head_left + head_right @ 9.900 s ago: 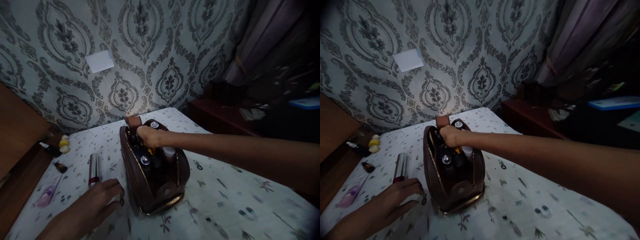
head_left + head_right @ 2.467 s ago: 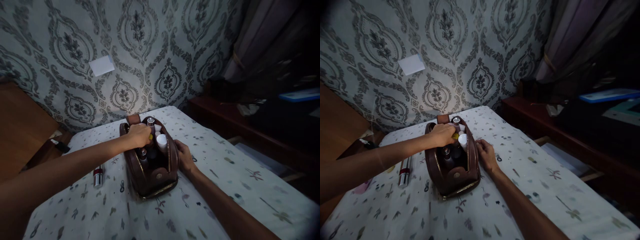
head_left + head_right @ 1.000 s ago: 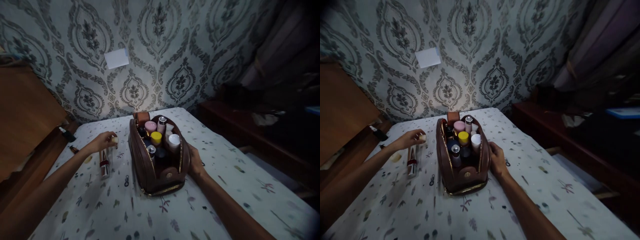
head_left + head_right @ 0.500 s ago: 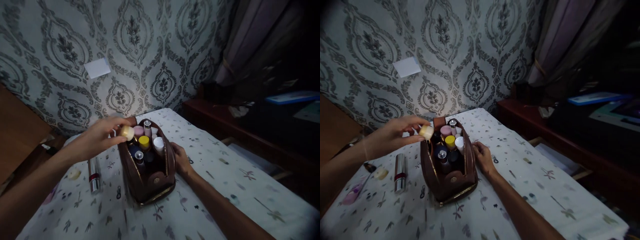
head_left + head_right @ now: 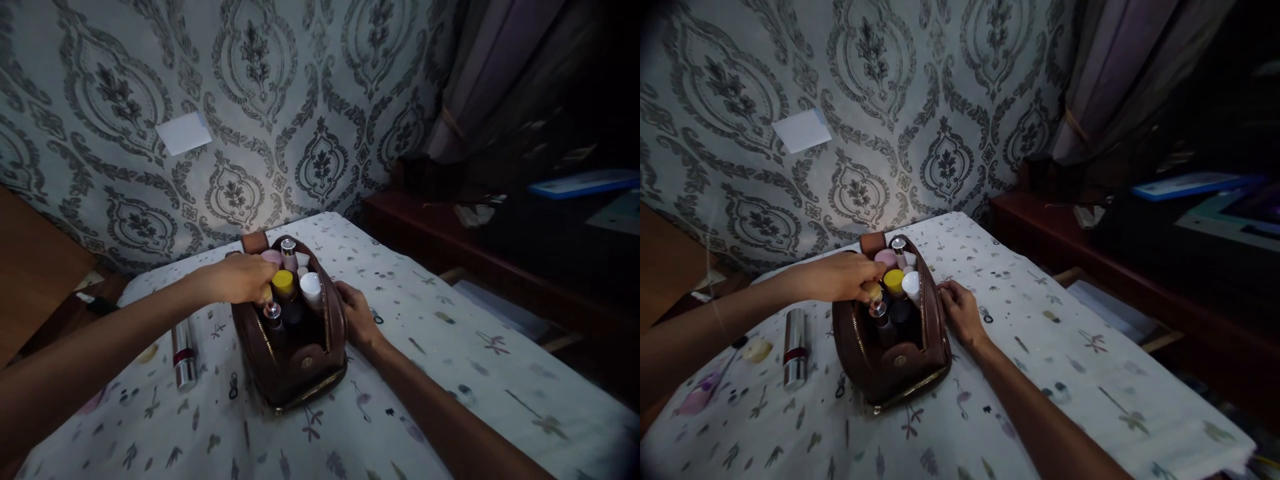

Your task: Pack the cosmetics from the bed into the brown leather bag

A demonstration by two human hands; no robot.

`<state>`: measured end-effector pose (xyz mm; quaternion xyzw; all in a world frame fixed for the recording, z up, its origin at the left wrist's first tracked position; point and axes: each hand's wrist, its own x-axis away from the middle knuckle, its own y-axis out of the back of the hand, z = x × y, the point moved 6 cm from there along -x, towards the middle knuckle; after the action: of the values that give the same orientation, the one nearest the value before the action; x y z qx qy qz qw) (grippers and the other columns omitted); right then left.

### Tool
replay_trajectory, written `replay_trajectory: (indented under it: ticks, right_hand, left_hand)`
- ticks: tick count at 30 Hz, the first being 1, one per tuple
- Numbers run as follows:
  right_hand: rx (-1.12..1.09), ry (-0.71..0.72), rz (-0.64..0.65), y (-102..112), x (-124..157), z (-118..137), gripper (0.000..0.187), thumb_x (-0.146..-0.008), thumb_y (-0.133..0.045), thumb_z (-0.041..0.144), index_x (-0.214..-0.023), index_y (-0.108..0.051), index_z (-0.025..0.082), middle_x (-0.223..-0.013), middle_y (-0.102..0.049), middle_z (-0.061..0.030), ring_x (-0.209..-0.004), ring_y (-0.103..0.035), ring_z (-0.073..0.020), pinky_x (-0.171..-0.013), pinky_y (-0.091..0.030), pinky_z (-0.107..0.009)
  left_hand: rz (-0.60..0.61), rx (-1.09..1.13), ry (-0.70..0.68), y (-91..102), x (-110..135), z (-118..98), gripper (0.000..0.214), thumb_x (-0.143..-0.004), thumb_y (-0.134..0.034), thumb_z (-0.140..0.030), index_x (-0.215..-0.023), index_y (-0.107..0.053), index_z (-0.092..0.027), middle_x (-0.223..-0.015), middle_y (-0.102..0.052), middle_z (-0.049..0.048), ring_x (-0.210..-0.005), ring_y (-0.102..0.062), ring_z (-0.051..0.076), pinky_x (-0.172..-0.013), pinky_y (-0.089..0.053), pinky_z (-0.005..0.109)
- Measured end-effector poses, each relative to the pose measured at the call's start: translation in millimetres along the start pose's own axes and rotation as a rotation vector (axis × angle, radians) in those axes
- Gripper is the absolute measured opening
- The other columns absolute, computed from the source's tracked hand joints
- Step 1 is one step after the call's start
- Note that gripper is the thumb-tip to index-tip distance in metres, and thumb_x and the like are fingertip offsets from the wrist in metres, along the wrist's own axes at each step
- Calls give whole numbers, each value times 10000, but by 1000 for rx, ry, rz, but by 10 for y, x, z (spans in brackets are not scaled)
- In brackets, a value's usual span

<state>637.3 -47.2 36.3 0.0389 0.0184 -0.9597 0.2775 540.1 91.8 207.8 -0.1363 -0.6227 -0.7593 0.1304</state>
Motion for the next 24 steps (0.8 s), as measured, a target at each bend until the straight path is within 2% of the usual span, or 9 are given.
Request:
replay_trajectory:
  ticks: [4,9,12,16,18,21,24]
  right_hand:
    - [5,-1,0,-1,-1,3,260,-697,-619,399,-821,-652,173,-709,-633,-8,-672,-545,-176,-602,-461,-274]
    - [20,-6,-6,6,6,3,235,-717,-612,402,-794,-644,182,-707,-648,-16,-671,-556,-182,-578,-458,-269]
    - [27,-7,-9,9,6,-6,243,-725,-613,414,-794,-647,184,-730,-662,-22,-691,-572,-190,-588,-470,-271]
    - [34,-8,-2,1,13,-8,290,-749,-616,457,-832,-662,183,-768,-680,-35,-710,-586,-200,-599,-493,-281]
    - [42,-7,0,-2,19,5,315,-759,-617,480,-846,-667,181,-776,-687,-40,-712,-596,-206,-605,-502,-289]
    - [63,6,-10,2,22,40,342,-758,-615,496,-864,-679,177,-794,-700,-46,-732,-616,-221,-631,-521,-305]
    - [90,28,-23,9,14,79,334,-743,-609,494,-827,-682,179,-789,-709,-49,-739,-629,-234,-647,-536,-320]
  left_hand:
    - [26,-72,28,-71,-72,-6,216,-747,-646,-204,-962,-644,-191,-875,-712,73,-828,-692,252,-581,-416,273]
    - [0,-74,49,-125,-114,3,120,-695,-673,-193,-815,-661,-194,-825,-720,70,-868,-713,264,-654,-477,280]
    - [12,-80,68,-122,-107,3,114,-698,-683,-213,-809,-666,-197,-829,-718,70,-868,-709,266,-648,-467,286]
    - [-17,-49,95,-38,-27,60,181,-754,-688,-318,-902,-659,-218,-857,-705,59,-811,-677,258,-597,-406,293]
    - [-109,2,93,55,82,122,182,-808,-646,-357,-937,-642,-229,-876,-695,49,-798,-655,243,-590,-374,289]
    - [-355,137,101,207,383,276,144,-881,-544,-358,-921,-609,-236,-882,-681,29,-796,-621,213,-630,-362,282]
    - [-548,261,167,187,803,528,212,-892,-498,-424,-861,-587,-234,-840,-670,20,-740,-584,197,-641,-351,277]
